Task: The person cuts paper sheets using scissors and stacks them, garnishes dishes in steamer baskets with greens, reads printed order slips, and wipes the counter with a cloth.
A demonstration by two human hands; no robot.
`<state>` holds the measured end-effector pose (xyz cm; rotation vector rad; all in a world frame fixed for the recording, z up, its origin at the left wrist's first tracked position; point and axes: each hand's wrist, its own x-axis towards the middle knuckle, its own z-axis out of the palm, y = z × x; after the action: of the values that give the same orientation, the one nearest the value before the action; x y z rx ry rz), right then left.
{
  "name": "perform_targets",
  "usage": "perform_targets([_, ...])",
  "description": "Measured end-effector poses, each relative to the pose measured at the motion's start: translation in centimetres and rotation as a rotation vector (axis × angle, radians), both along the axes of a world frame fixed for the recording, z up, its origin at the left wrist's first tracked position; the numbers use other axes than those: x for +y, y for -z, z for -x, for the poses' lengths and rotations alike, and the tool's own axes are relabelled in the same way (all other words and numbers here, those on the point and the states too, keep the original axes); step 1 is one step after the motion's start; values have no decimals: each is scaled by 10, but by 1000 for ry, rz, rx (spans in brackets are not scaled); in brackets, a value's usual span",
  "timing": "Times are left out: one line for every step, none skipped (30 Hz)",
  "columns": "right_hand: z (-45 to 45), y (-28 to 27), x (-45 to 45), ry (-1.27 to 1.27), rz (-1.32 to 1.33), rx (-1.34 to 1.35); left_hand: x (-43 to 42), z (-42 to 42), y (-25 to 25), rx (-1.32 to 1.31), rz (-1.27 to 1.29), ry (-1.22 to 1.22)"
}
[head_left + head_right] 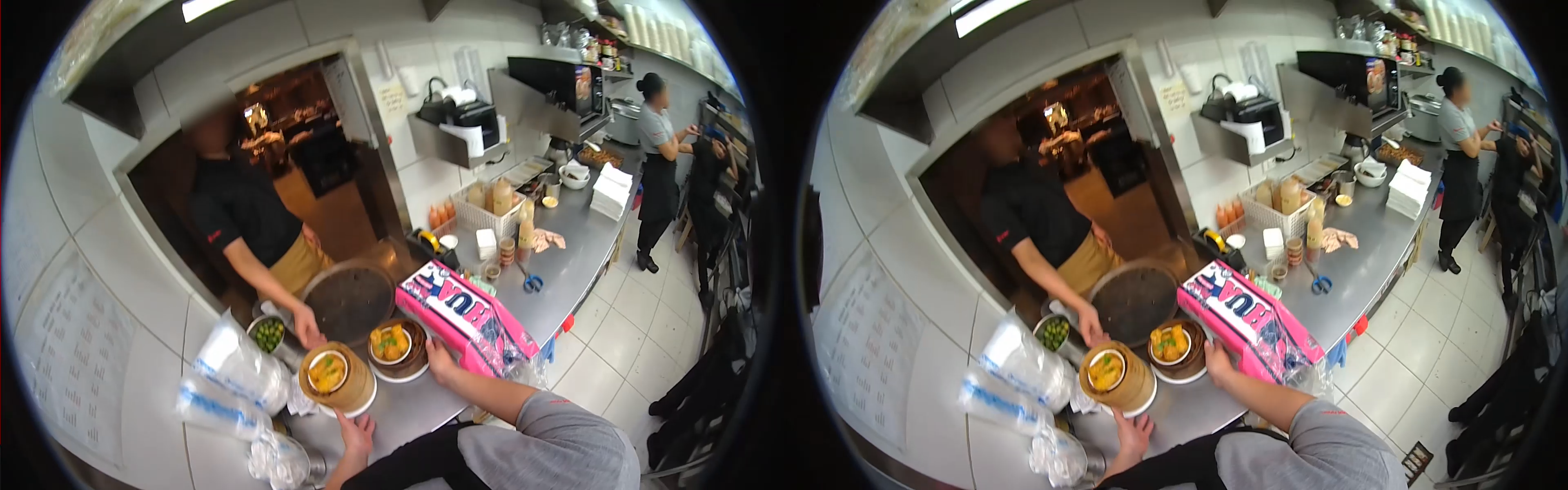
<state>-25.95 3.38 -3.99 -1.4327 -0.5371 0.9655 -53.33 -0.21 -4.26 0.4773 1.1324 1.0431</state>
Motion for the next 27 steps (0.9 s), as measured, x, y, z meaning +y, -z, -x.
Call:
perform_targets([0, 0, -8, -35, -6, -41, -6, -5, 6, 44, 5, -37])
perform_targets([2, -24, -27, -86, 116, 11, -15, -8, 15, 91, 13, -77])
perform_targets([2, -25, -39, -151, 164, 94, -25, -7, 29, 177, -21, -38])
perform_targets([2, -27, -49, -202, 255, 141, -35, -5, 44, 265, -51, -2])
perform_targets([1, -33, -58, -255, 347, 186, -44, -3, 60, 403, -185, 132])
perform_targets([-3, -57, -68, -247, 336, 186, -50, 0, 72, 539, -317, 264])
perform_targets([-16, -95, -77, -411, 283, 144, -55, 6, 75, 538, -325, 268])
perform_targets([-35, -125, -77, -578, 234, 98, -63, 11, 76, 585, -473, 387])
perform_targets([-63, -139, -57, -677, 45, -60, -70, 13, 77, 628, -617, 502])
perform_targets([-82, -216, -56, -639, 77, -390, -75, 14, 82, 623, -614, 496])
perform_targets([-114, -233, -23, -539, -40, -438, -78, 15, 86, 849, -973, 484])
perform_targets([-146, -273, 8, -454, -303, -626, -81, 10, 88, 1074, -1332, 452])
perform_targets([-178, -306, 41, -223, -478, -847, -85, 2, 86, 1073, -1320, 433])
perform_targets([-207, -351, 65, -80, -688, -1015, -92, -6, 73, 1128, -1252, 363])
perform_targets([-248, -391, 103, 160, -794, -1387, -97, -16, 55, 1179, -1188, 291])
perform_targets([-267, -441, 105, 206, -691, -1424, -101, -27, 39, 1226, -1120, 219])
perform_targets([-299, -474, 132, 486, -875, -1654, -104, -38, 27, 1271, -1050, 147])
perform_targets([-325, -517, 150, 553, -666, -1652, -102, -50, 22, 1311, -978, 73])
perform_targets([-342, -554, 153, 615, -468, -1683, -95, -54, 48, 1312, -970, 44])
perform_targets([-351, -587, 148, 664, -415, -1705, -91, -52, 90, 959, -644, 65])
perform_targets([-356, -614, 142, 708, -360, -1723, -87, -51, 128, 633, -313, -28])
perform_targets([-356, -634, 138, 792, -371, -1778, -95, -74, 83, 672, -274, 37])
perform_targets([-354, -649, 134, 805, -402, -1801, -103, -99, 33, 711, -239, 106])
perform_targets([-346, -660, 124, 752, -348, -1819, -112, -128, -29, 750, -205, 177])
perform_targets([-347, -672, 121, 634, -273, -1738, -111, -132, -12, 634, -342, 142])
perform_targets([-355, -676, 137, 713, -410, -1693, -108, -139, -15, 636, -425, 131])
perform_targets([-358, -676, 148, 748, -527, -1629, -105, -148, -30, 636, -501, 115])
